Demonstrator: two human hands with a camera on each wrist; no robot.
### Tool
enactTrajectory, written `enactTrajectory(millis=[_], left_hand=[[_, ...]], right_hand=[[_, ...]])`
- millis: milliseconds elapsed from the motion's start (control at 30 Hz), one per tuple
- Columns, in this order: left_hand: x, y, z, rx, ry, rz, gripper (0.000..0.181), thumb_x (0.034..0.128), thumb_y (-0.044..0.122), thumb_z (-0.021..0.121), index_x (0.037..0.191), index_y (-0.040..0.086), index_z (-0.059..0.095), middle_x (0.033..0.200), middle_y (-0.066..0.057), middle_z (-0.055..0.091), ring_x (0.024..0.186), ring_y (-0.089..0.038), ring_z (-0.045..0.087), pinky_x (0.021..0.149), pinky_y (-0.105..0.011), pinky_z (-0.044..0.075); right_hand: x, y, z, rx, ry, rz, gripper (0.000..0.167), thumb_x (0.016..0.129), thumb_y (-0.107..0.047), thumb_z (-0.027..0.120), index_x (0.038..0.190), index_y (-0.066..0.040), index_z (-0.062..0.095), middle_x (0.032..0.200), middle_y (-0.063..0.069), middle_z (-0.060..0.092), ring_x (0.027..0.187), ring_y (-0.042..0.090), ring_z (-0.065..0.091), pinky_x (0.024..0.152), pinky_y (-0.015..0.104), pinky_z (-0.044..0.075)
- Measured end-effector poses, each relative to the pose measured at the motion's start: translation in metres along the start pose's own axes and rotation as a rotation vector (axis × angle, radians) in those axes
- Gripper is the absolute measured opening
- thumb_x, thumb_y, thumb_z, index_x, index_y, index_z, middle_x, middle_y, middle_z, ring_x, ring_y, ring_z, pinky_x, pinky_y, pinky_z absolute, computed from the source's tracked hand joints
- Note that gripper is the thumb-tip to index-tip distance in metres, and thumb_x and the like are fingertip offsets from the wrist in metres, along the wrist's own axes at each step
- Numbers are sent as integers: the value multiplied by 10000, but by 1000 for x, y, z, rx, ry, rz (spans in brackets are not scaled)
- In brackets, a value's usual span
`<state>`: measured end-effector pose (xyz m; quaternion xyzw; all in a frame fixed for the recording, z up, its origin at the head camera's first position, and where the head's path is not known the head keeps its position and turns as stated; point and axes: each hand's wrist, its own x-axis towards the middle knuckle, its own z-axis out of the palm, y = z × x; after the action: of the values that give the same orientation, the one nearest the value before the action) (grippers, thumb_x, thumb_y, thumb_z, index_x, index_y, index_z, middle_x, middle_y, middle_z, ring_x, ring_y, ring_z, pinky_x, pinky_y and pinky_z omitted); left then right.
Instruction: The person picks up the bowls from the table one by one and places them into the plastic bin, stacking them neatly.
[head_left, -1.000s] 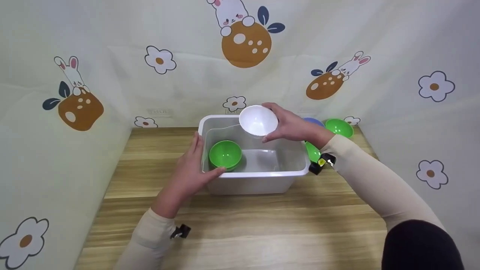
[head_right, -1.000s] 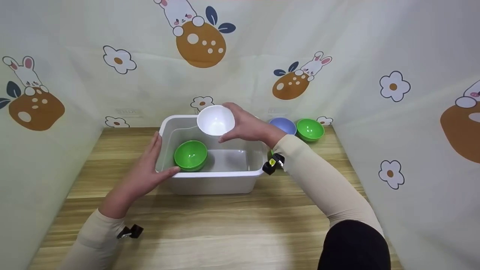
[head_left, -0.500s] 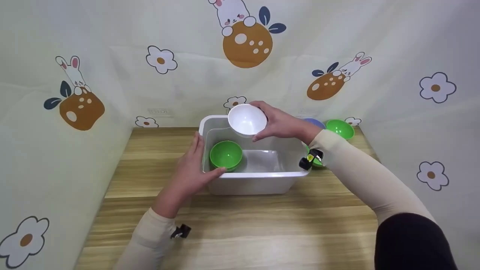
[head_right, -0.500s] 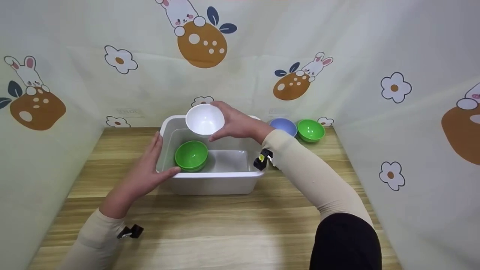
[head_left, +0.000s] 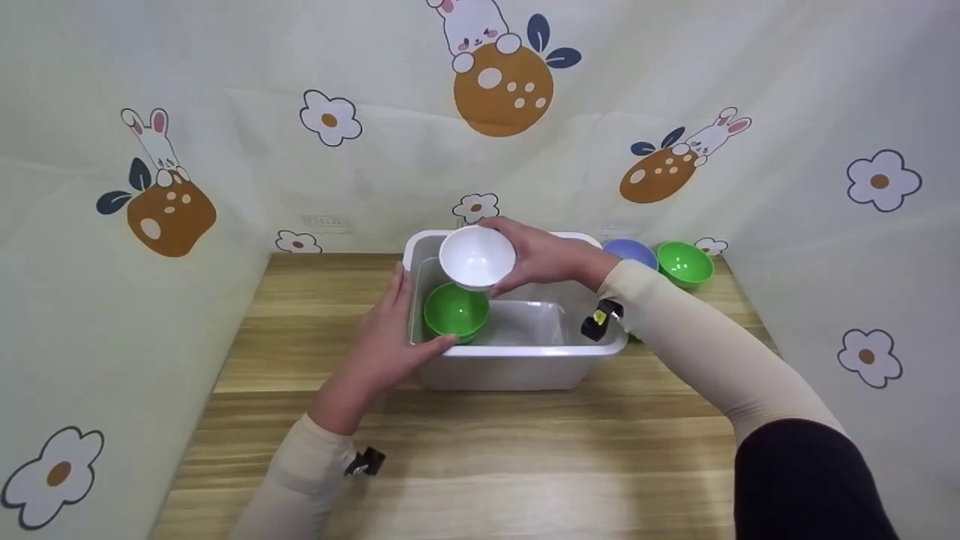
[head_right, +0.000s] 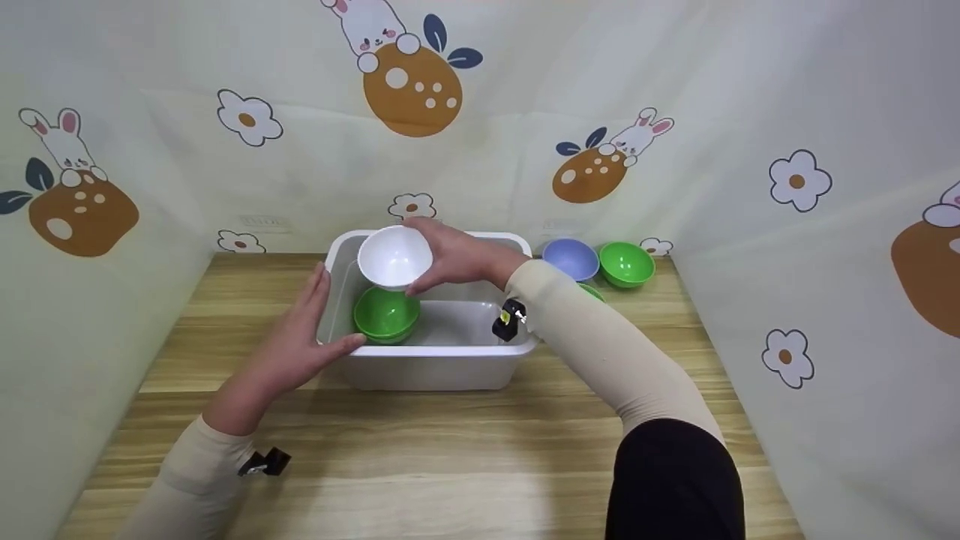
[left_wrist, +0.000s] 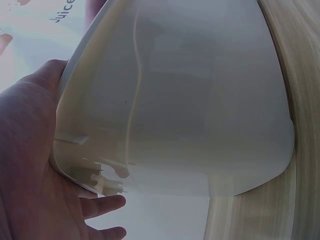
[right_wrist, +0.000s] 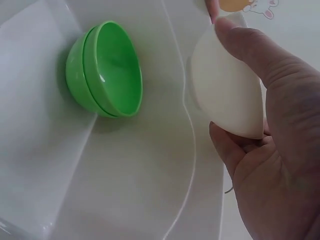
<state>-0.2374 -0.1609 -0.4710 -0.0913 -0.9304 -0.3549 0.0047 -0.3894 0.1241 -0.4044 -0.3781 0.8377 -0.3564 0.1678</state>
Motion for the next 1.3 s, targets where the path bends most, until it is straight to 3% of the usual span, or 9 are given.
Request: enactTrajectory(millis=[167, 467, 767, 1067, 1300], left_hand=[[0, -1, 1, 8, 4, 4, 1411, 818, 916, 705, 1790, 166, 11, 1858, -9, -102, 1636, -549, 192, 1229, -764, 285], [0, -1, 1, 17, 17, 40, 1367, 855, 873, 714, 1787, 106, 72, 1867, -53, -40, 1620, -550, 248, 1227, -766, 308], [-1, 0, 0, 3, 34, 37, 1388, 828, 905, 708, 1789, 128, 77, 1867, -44, -27, 1607, -550, 280, 1211, -753, 353], [-1, -1, 1, 7, 35, 42, 1399, 827, 912, 700, 1783, 93, 89, 1867, -54, -17, 1614, -529, 283, 1224, -730, 356], [-1, -1, 1, 14, 42, 53, 1360, 865, 836, 740, 1776, 65, 87, 1865, -65, -18, 1612, -531, 286, 1245, -719, 334]], right_hand=[[4, 3, 11, -48, -54, -5, 1136, 780, -382, 1036, 1665, -136, 368, 1532, 59, 549, 1375, 239, 565, 1199, 457, 473], [17, 16, 31, -73, -79, -90, 1140, 772, -275, 1045, 1675, -73, 380, 1549, 111, 540, 1391, 262, 548, 1221, 462, 434], [22, 19, 41, -153, -118, -58, 1112, 789, -392, 1027, 1669, -137, 397, 1519, 63, 573, 1346, 220, 581, 1191, 444, 474], [24, 25, 50, -177, -145, -96, 1117, 797, -306, 1025, 1658, -21, 372, 1571, 162, 522, 1425, 303, 518, 1250, 427, 400], [28, 27, 56, -200, -165, -94, 1131, 811, -310, 1017, 1677, -22, 349, 1625, 177, 482, 1466, 313, 489, 1273, 425, 369]])
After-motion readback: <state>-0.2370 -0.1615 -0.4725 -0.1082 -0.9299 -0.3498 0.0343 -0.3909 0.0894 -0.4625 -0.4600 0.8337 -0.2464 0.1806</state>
